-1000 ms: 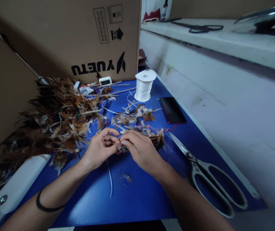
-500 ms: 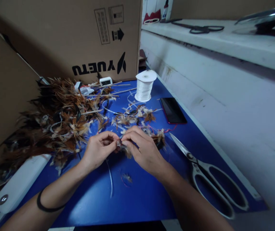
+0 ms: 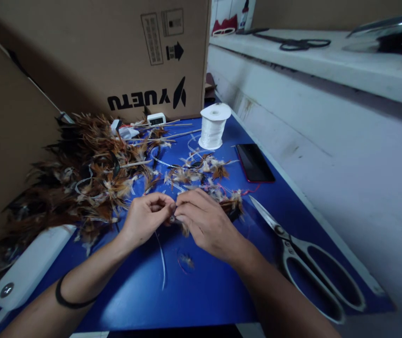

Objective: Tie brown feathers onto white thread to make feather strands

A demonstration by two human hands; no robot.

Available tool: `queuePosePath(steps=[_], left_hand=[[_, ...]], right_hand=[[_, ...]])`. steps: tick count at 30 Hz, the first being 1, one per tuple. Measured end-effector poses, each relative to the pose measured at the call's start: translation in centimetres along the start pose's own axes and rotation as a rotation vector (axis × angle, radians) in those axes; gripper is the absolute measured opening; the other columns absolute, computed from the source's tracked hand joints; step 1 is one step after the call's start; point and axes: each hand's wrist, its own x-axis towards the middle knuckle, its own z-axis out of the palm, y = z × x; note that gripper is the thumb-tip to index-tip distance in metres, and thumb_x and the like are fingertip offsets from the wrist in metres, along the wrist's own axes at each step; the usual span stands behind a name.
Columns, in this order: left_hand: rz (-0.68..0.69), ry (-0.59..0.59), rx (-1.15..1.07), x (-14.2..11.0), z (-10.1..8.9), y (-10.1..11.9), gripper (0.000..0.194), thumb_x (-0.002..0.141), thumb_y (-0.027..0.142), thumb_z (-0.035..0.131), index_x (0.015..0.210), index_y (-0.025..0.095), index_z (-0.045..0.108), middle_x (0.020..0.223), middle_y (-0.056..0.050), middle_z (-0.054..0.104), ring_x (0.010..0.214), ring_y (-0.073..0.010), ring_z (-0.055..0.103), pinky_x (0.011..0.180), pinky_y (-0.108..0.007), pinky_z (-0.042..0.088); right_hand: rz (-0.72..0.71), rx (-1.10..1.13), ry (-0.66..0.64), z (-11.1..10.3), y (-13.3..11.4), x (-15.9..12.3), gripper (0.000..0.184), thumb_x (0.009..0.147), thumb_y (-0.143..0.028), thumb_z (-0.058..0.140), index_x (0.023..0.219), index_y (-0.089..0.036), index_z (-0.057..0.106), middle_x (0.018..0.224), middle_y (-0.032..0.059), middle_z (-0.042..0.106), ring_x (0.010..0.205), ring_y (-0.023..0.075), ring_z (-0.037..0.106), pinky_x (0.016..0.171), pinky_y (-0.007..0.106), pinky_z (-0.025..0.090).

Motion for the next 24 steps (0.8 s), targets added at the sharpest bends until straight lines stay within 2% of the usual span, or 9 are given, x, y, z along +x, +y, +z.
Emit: queuePosePath(steps=[5,11,14,19,24], left_hand=[[0.071,-0.028,0.058,-0.23,0.05,-0.31,0.008,0.075,0.02,0.056,0.072,0.015,0.062,0.054,0.002,0.058,0.048,-0.0088,0.054,0.048,-0.019,0.046],[0.081,-0.054,0.073,-0.32,0.17,-0.47,0.008,0.076,0.021,0.055,0.076,0.016,0.062,0.057,0.002,0.059,0.051,-0.0094,0.057,0.05,-0.019,0.046],[0.075,-0.061,0.079,-0.39,0.13,-0.34,0.008,0.076,0.021,0.055,0.075,0.015,0.062,0.057,0.002,0.059,0.05,-0.0092,0.056,0.05,-0.019,0.046],[0.107,-0.065,0.084,-0.42,0.14,-0.18,0.008,0.076,0.02,0.055,0.075,0.015,0.062,0.059,0.001,0.06,0.051,-0.0095,0.057,0.051,-0.019,0.048],[0.233,-0.017,0.182,-0.4,0.14,-0.08,0.008,0.074,0.014,0.056,0.075,0.016,0.064,0.069,-0.001,0.065,0.059,-0.0102,0.059,0.056,-0.02,0.048]], right_hand=[[-0.02,-0.027,0.007,0.36,0.51,-0.12,0.018,0.085,-0.008,0.046,0.09,-0.017,0.061,0.113,0.0103,0.059,0.1,0.0189,0.057,0.088,0.037,0.047],[-0.008,0.022,0.043,0.57,0.5,-0.1,0.018,0.086,-0.008,0.045,0.091,-0.017,0.06,0.091,0.0064,0.063,0.092,0.0166,0.059,0.084,0.032,0.049],[0.011,0.017,0.066,0.56,0.33,-0.1,0.017,0.086,-0.008,0.047,0.09,-0.018,0.06,0.088,0.0046,0.063,0.088,0.0153,0.06,0.082,0.03,0.049],[0.118,0.037,0.093,0.24,0.19,0.1,0.013,0.085,-0.012,0.051,0.084,-0.019,0.062,0.083,0.0024,0.065,0.081,0.0132,0.061,0.076,0.026,0.049],[0.29,0.123,0.086,-0.11,0.13,0.44,0.01,0.082,-0.016,0.056,0.077,-0.021,0.064,0.079,-0.0001,0.067,0.075,0.0128,0.063,0.072,0.026,0.049]])
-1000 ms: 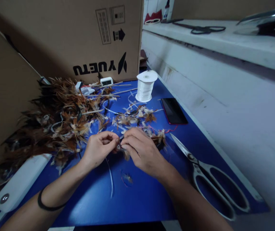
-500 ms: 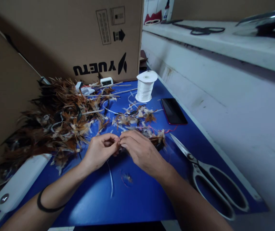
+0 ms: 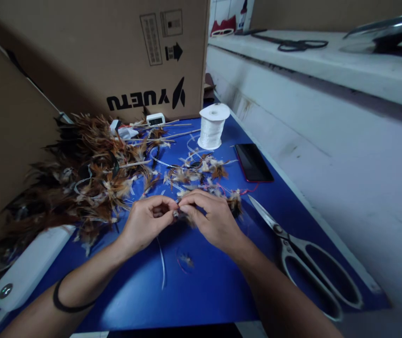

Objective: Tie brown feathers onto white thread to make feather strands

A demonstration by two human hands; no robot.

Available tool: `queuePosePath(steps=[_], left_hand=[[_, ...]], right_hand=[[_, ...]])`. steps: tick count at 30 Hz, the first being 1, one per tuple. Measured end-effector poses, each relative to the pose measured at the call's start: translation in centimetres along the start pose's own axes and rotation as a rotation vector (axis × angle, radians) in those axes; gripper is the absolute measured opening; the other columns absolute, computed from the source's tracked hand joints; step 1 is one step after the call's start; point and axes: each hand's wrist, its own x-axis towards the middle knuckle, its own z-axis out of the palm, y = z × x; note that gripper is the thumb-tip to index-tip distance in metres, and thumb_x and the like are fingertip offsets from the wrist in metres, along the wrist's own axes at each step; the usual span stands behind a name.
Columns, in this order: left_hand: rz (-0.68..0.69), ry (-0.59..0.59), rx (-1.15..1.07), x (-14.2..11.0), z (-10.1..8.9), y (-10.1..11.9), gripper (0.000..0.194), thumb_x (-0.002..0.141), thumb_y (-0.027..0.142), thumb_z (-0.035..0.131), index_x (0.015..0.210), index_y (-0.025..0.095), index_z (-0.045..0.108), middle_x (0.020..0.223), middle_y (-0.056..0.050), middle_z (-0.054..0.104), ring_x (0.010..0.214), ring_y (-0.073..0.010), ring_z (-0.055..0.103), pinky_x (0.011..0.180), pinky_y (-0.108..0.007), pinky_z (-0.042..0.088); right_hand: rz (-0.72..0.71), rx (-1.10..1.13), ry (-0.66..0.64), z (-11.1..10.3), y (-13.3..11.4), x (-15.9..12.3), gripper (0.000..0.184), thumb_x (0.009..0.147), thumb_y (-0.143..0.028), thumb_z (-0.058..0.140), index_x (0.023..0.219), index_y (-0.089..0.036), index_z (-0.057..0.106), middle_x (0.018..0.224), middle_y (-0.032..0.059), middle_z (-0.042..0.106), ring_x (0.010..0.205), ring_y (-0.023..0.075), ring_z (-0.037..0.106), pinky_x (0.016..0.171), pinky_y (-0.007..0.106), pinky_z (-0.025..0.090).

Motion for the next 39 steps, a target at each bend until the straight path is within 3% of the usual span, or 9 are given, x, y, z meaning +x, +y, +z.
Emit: queuePosePath(steps=[9,25,32,39], left_hand=[[0.223,0.098,0.147,-0.1,-0.3,0.4,0.009,0.075,0.012,0.058,0.077,0.017,0.065,0.074,0.0,0.067,0.065,-0.0104,0.061,0.064,-0.022,0.049],[0.417,0.131,0.143,0.0,-0.3,0.1,0.008,0.078,0.015,0.061,0.082,0.018,0.067,0.077,-0.003,0.069,0.068,-0.0113,0.061,0.065,-0.022,0.048],[0.391,0.102,0.109,0.0,-0.3,0.1,0.006,0.078,0.019,0.062,0.079,0.018,0.068,0.074,-0.003,0.068,0.066,-0.0113,0.061,0.063,-0.022,0.047],[0.058,0.052,-0.116,0.1,0.0,-0.2,0.014,0.078,0.031,0.062,0.078,0.017,0.065,0.069,-0.002,0.065,0.061,-0.0109,0.057,0.059,-0.022,0.047]], right_hand=[[0.263,0.289,-0.039,0.0,0.1,-0.1,0.009,0.08,-0.025,0.059,0.077,-0.019,0.063,0.072,-0.0003,0.065,0.068,0.0129,0.062,0.067,0.025,0.049],[0.34,0.544,-0.116,0.1,0.6,0.0,0.012,0.08,-0.028,0.06,0.079,-0.016,0.059,0.064,-0.0019,0.057,0.06,0.0095,0.054,0.06,0.024,0.046],[0.387,0.612,-0.151,0.4,1.1,-0.2,0.015,0.079,-0.031,0.062,0.078,-0.017,0.058,0.067,-0.0027,0.054,0.06,0.0088,0.051,0.058,0.023,0.043],[0.383,0.611,-0.11,0.5,1.1,-0.1,0.016,0.08,-0.033,0.06,0.078,-0.017,0.057,0.069,-0.002,0.053,0.062,0.0093,0.049,0.06,0.024,0.043]])
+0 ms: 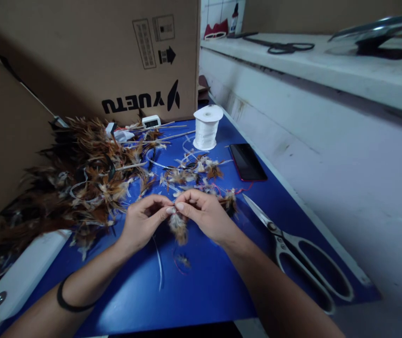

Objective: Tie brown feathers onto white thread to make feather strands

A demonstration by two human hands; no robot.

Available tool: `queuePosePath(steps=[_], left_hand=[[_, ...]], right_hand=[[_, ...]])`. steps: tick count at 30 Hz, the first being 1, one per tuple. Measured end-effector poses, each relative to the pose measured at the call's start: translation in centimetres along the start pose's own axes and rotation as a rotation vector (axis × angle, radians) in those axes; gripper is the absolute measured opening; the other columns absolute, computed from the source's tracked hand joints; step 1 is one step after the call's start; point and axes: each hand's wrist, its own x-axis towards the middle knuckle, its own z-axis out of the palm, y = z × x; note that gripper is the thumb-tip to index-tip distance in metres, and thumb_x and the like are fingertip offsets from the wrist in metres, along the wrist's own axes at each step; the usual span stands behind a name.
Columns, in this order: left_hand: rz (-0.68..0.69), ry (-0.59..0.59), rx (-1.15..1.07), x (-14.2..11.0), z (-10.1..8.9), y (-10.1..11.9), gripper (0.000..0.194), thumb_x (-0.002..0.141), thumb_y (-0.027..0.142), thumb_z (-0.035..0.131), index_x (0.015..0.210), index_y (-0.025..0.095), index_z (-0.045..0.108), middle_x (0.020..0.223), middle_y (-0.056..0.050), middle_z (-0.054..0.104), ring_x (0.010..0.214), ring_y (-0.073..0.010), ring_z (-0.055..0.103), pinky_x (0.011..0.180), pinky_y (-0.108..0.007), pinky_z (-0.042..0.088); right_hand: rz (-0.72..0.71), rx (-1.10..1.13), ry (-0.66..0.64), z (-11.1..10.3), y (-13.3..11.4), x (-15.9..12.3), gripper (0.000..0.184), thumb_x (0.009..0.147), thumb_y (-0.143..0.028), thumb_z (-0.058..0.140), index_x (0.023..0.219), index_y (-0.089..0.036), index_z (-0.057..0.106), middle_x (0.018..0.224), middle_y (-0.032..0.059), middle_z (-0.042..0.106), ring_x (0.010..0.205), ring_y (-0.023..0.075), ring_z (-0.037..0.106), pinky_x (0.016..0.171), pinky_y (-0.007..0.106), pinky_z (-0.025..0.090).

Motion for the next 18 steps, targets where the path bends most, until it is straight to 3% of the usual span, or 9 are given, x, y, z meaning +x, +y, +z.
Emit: queuePosePath(steps=[5,8,11,18], left_hand=[[-0.14,-0.057,-0.195,0.15,0.14,-0.11,0.027,0.083,0.041,0.052,0.089,0.017,0.063,0.069,-0.001,0.062,0.06,-0.0119,0.058,0.056,-0.023,0.05],[-0.194,-0.095,-0.233,0.06,0.41,-0.37,0.03,0.076,0.044,0.06,0.09,0.017,0.061,0.074,-0.001,0.061,0.059,-0.0108,0.056,0.052,-0.021,0.048],[-0.187,-0.068,-0.2,-0.11,0.73,-0.77,0.029,0.068,0.037,0.071,0.085,0.016,0.061,0.075,-0.001,0.061,0.059,-0.0089,0.054,0.054,-0.02,0.045],[-0.172,-0.054,-0.141,-0.02,0.66,-0.86,0.023,0.077,0.036,0.061,0.075,0.014,0.062,0.059,0.003,0.053,0.052,-0.0078,0.046,0.052,-0.02,0.038]], right_hand=[[-0.032,-0.021,0.079,-0.14,0.22,0.16,0.017,0.08,-0.035,0.06,0.081,-0.017,0.059,0.071,-0.0007,0.056,0.065,0.0105,0.052,0.062,0.025,0.045],[-0.045,-0.037,0.108,-0.03,0.12,0.25,0.017,0.08,-0.034,0.06,0.08,-0.017,0.059,0.072,-0.0004,0.058,0.065,0.0106,0.054,0.063,0.025,0.046],[-0.059,-0.062,0.117,0.26,-0.21,0.26,0.016,0.08,-0.033,0.06,0.079,-0.017,0.059,0.072,-0.0003,0.059,0.065,0.0106,0.054,0.062,0.024,0.046],[-0.102,-0.121,0.125,0.45,-0.18,0.28,0.015,0.08,-0.031,0.058,0.079,-0.016,0.058,0.064,-0.0021,0.056,0.058,0.0098,0.052,0.058,0.025,0.045]])
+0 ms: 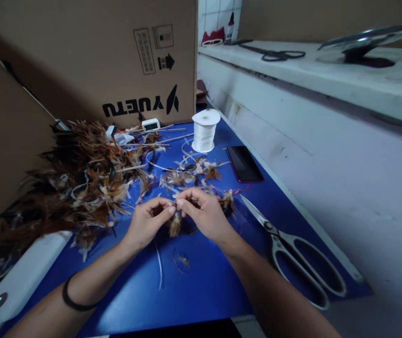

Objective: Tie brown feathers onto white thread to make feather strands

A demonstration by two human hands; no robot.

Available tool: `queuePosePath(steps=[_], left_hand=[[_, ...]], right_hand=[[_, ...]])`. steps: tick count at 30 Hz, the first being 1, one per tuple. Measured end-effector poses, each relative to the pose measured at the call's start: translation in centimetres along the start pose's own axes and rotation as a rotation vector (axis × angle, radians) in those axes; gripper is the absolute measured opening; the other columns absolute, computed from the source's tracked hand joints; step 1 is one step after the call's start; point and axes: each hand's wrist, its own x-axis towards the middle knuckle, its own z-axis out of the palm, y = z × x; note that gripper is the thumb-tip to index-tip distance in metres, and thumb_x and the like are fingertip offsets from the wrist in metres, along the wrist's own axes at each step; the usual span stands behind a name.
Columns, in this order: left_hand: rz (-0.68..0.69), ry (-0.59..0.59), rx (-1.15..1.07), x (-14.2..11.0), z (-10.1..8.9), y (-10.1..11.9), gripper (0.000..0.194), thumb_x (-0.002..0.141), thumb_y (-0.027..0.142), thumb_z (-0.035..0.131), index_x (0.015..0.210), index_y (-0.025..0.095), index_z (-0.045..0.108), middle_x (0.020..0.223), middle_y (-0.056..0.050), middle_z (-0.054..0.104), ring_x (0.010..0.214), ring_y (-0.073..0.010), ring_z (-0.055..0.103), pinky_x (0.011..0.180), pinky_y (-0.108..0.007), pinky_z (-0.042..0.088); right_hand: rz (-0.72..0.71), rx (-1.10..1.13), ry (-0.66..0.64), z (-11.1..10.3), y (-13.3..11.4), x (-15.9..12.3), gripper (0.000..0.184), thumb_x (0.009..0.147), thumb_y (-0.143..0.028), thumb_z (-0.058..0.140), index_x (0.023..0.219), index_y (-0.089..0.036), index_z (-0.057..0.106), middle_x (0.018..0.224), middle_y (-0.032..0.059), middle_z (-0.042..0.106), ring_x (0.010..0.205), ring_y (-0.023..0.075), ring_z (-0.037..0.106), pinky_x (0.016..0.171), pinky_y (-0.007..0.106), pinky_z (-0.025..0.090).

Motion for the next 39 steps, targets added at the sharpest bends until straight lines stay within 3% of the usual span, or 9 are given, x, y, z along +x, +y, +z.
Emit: queuePosePath(steps=[6,11,14,17,24,29,32,35,39], left_hand=[[-0.01,0.013,-0.029,0.3,-0.4,0.0,0.023,0.076,0.037,0.061,0.075,0.015,0.064,0.059,0.002,0.054,0.053,-0.0083,0.045,0.054,-0.02,0.037],[-0.006,0.026,-0.045,0.4,-0.7,0.1,0.023,0.078,0.036,0.06,0.076,0.014,0.065,0.057,0.002,0.053,0.052,-0.0076,0.044,0.052,-0.02,0.036],[0.012,0.045,-0.034,0.5,-0.8,0.3,0.022,0.078,0.035,0.06,0.077,0.014,0.066,0.059,0.002,0.055,0.054,-0.0077,0.045,0.053,-0.02,0.037],[0.019,0.064,-0.048,0.5,-0.9,0.5,0.022,0.076,0.035,0.062,0.078,0.015,0.067,0.066,0.001,0.059,0.059,-0.0089,0.049,0.057,-0.02,0.039],[-0.07,0.012,-0.19,0.2,-0.3,0.5,0.02,0.073,0.033,0.066,0.076,0.013,0.068,0.069,0.0,0.061,0.062,-0.0077,0.05,0.06,-0.019,0.039],[-0.122,0.067,-0.367,0.5,-1.0,1.5,0.021,0.067,0.032,0.072,0.077,0.013,0.068,0.068,0.0,0.06,0.059,-0.0066,0.05,0.057,-0.018,0.04],[-0.083,0.123,-0.484,0.6,-2.1,2.6,0.02,0.065,0.029,0.074,0.076,0.013,0.068,0.066,0.001,0.059,0.055,-0.0048,0.048,0.055,-0.015,0.04],[-0.067,0.203,-0.566,0.0,-3.3,3.4,0.02,0.063,0.027,0.075,0.075,0.014,0.067,0.066,0.002,0.059,0.054,-0.0041,0.048,0.054,-0.015,0.041],[-0.068,0.243,-0.609,-1.4,-4.7,3.0,0.02,0.063,0.026,0.075,0.077,0.015,0.066,0.065,0.002,0.058,0.052,-0.0044,0.049,0.055,-0.016,0.043]], right_hand=[[-0.039,-0.127,0.165,-0.7,0.4,0.3,0.012,0.08,-0.029,0.058,0.084,-0.018,0.058,0.063,-0.0019,0.058,0.057,0.0113,0.057,0.058,0.026,0.048],[-0.183,-0.498,0.259,-2.8,-2.6,-1.5,0.012,0.082,-0.027,0.055,0.092,-0.02,0.059,0.086,0.0043,0.064,0.07,0.0158,0.062,0.062,0.029,0.05],[-0.283,-0.872,0.266,-5.1,-3.8,-4.6,0.01,0.083,-0.026,0.053,0.09,-0.023,0.059,0.089,0.0054,0.063,0.075,0.0197,0.062,0.07,0.033,0.049],[-0.187,-1.166,0.22,-7.9,-2.6,-8.8,0.012,0.084,-0.029,0.051,0.094,-0.025,0.057,0.094,0.0095,0.063,0.081,0.0256,0.062,0.072,0.038,0.049],[-0.042,-1.44,0.199,-12.5,1.6,-16.4,0.022,0.085,-0.035,0.05,0.101,-0.022,0.058,0.106,0.017,0.061,0.091,0.0318,0.061,0.076,0.045,0.052],[-0.373,-1.369,0.238,-9.0,0.9,-16.7,0.027,0.087,-0.022,0.046,0.111,-0.016,0.057,0.118,0.0162,0.058,0.115,0.0298,0.051,0.093,0.048,0.044],[-0.461,-1.2,-0.184,-4.1,0.1,-15.7,0.043,0.088,-0.02,0.048,0.13,-0.024,0.046,0.133,0.0058,0.051,0.124,0.021,0.044,0.1,0.039,0.039],[-0.444,-1.067,-0.598,-0.3,-0.2,-13.9,0.05,0.09,-0.038,0.045,0.138,-0.03,0.034,0.143,0.0,0.038,0.134,0.021,0.029,0.109,0.043,0.025],[-0.382,-1.021,-0.672,1.0,0.7,-9.3,0.052,0.09,-0.047,0.04,0.139,-0.029,0.032,0.148,0.0005,0.03,0.138,0.0195,0.018,0.113,0.043,0.011]])
